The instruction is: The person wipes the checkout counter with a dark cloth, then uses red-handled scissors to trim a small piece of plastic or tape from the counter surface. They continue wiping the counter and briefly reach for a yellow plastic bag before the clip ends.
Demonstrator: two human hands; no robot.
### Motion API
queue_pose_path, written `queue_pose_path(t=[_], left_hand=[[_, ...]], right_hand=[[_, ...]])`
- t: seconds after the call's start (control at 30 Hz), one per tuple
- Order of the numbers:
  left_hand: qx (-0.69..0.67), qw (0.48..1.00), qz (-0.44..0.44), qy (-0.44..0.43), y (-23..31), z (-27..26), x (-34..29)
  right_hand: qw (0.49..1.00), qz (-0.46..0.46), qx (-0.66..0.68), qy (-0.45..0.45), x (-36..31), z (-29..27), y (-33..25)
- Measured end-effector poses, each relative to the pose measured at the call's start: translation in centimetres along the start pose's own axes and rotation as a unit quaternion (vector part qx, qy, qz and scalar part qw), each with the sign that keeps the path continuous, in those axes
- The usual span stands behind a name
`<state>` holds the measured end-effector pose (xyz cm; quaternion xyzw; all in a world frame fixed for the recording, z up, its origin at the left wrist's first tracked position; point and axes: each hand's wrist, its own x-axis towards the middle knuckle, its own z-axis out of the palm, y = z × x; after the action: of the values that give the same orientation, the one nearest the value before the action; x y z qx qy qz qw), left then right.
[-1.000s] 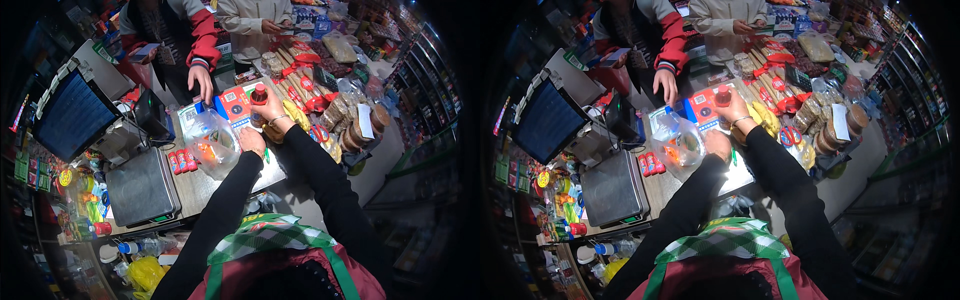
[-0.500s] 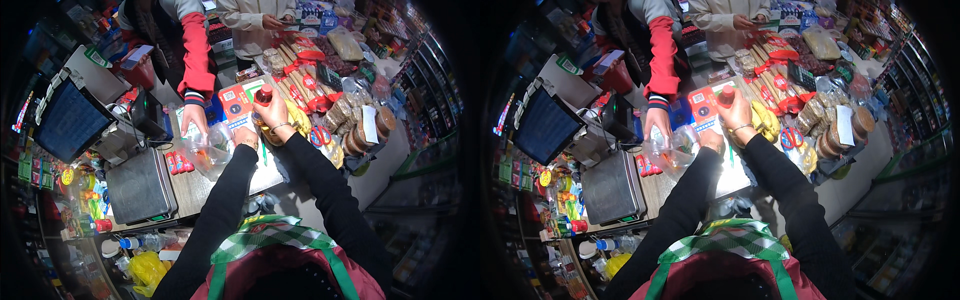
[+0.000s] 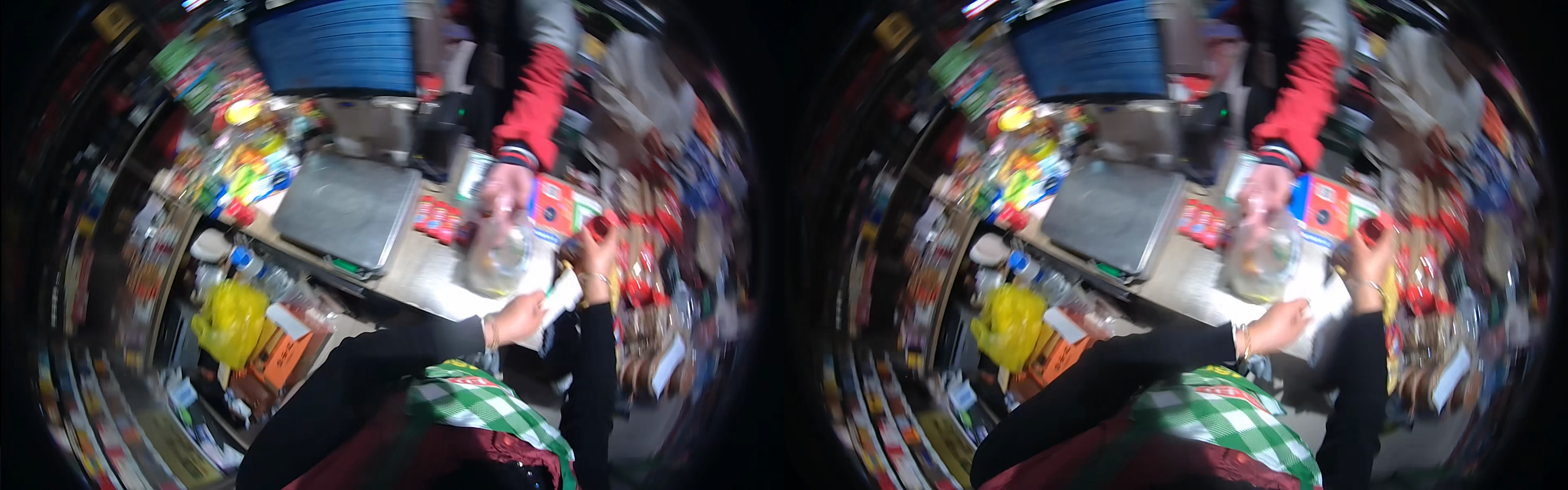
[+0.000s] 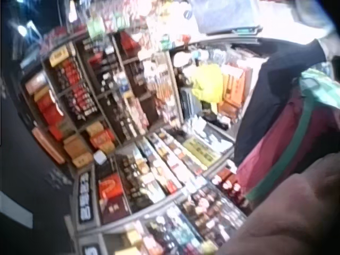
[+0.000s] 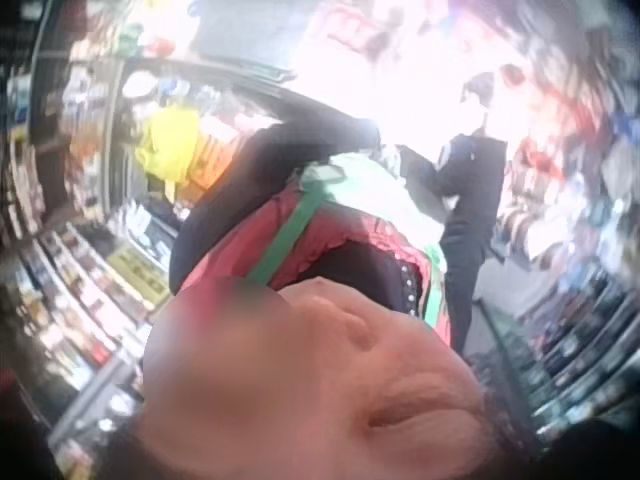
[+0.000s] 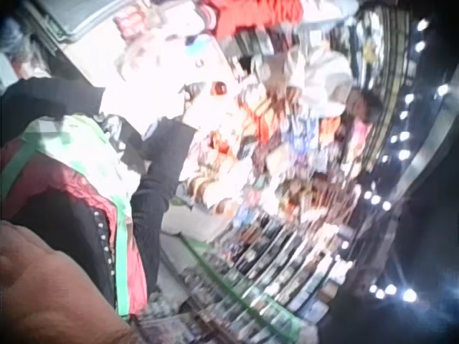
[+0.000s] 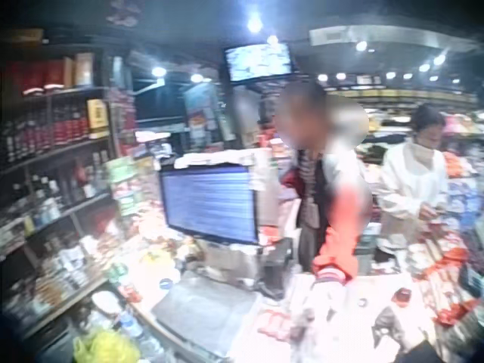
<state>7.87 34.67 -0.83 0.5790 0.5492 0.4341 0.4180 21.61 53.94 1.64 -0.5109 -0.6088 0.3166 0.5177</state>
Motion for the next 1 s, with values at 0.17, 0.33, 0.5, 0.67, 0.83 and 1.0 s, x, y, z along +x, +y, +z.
queue_pose_path(t=[0.17, 0.33, 0.5, 0.67, 0.83, 1.0], left_hand=[[-0.025, 0.995, 0.095, 0.029, 4.3, -10.7, -10.7], [-0.028, 0.95, -0.036, 0.308, 1.0, -21.3, -17.9], [-0.061, 0.813, -0.041, 0.578, -8.0, -38.8, -21.0], [-0.153, 0.749, -0.287, 0.577, -18.8, -52.6, -23.8], [-0.119, 0.754, -0.302, 0.572, -24.7, -56.1, -23.9], [0.043, 0.773, -0.304, 0.555, -25.9, -57.3, -22.6]], right_hand=[[0.966, -0.065, -0.247, -0.03, 2.2, -1.4, 2.8], [0.939, -0.14, -0.311, 0.037, 1.0, -2.9, 2.7], [0.939, -0.18, -0.271, 0.114, -5.8, -2.5, -2.2], [0.951, -0.143, -0.235, 0.139, -14.2, 3.4, -4.5], [0.954, -0.133, -0.243, 0.115, -20.1, 8.1, -5.6], [0.975, -0.038, -0.195, 0.101, -23.2, 9.4, -6.6]])
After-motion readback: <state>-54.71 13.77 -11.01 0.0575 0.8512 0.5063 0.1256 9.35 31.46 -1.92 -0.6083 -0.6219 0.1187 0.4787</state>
